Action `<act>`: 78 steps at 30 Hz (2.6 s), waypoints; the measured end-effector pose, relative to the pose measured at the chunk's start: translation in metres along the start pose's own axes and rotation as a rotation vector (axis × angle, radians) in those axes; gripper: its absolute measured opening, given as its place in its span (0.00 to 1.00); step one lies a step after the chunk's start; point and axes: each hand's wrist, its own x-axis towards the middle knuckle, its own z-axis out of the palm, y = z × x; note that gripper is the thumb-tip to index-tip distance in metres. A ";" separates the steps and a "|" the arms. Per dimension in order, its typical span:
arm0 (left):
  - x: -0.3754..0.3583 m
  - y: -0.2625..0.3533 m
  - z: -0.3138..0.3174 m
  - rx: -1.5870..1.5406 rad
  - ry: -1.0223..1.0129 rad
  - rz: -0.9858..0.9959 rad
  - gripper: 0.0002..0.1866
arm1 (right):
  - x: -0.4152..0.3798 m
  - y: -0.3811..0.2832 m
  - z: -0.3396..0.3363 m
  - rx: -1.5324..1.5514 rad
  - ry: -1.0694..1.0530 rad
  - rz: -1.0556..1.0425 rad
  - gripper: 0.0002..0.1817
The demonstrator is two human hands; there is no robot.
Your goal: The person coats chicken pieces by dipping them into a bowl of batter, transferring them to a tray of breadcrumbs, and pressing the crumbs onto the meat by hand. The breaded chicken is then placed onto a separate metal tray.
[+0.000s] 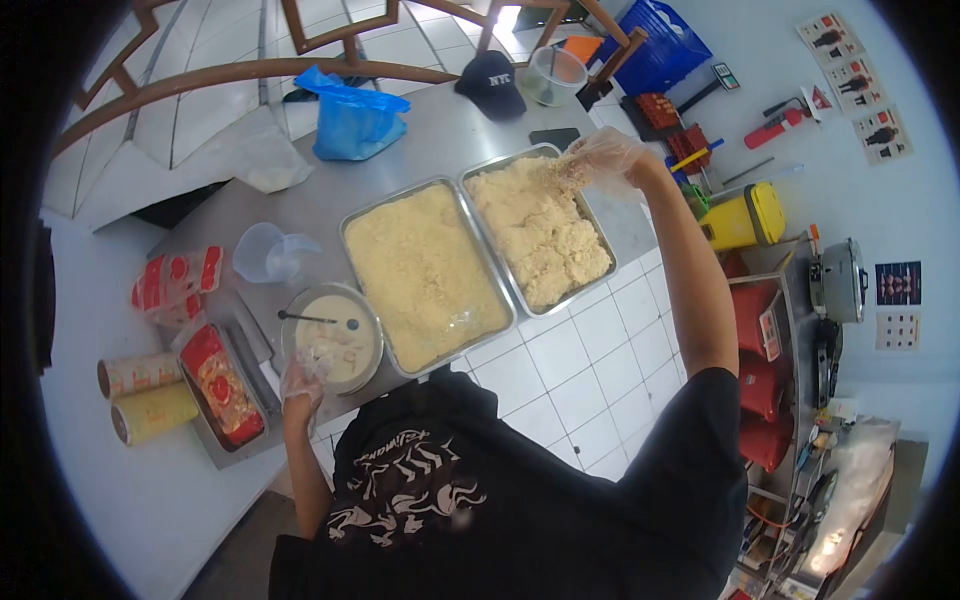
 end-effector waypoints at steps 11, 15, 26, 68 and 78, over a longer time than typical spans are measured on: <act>0.001 0.008 0.002 0.082 -0.146 -0.077 0.31 | 0.088 0.168 0.032 0.238 0.042 0.118 0.18; -0.008 -0.002 0.005 0.299 -0.118 0.005 0.39 | 0.134 0.242 0.066 0.064 0.102 0.190 0.17; -0.008 0.032 0.008 0.187 -0.167 -0.087 0.27 | 0.103 0.236 0.138 -0.344 0.803 -0.254 0.19; 0.087 -0.028 0.041 0.690 -0.151 0.143 0.25 | -0.114 0.045 0.384 0.152 0.386 -0.066 0.45; 0.078 -0.047 0.018 0.736 -0.202 0.354 0.25 | -0.128 0.041 0.381 0.286 0.304 0.068 0.45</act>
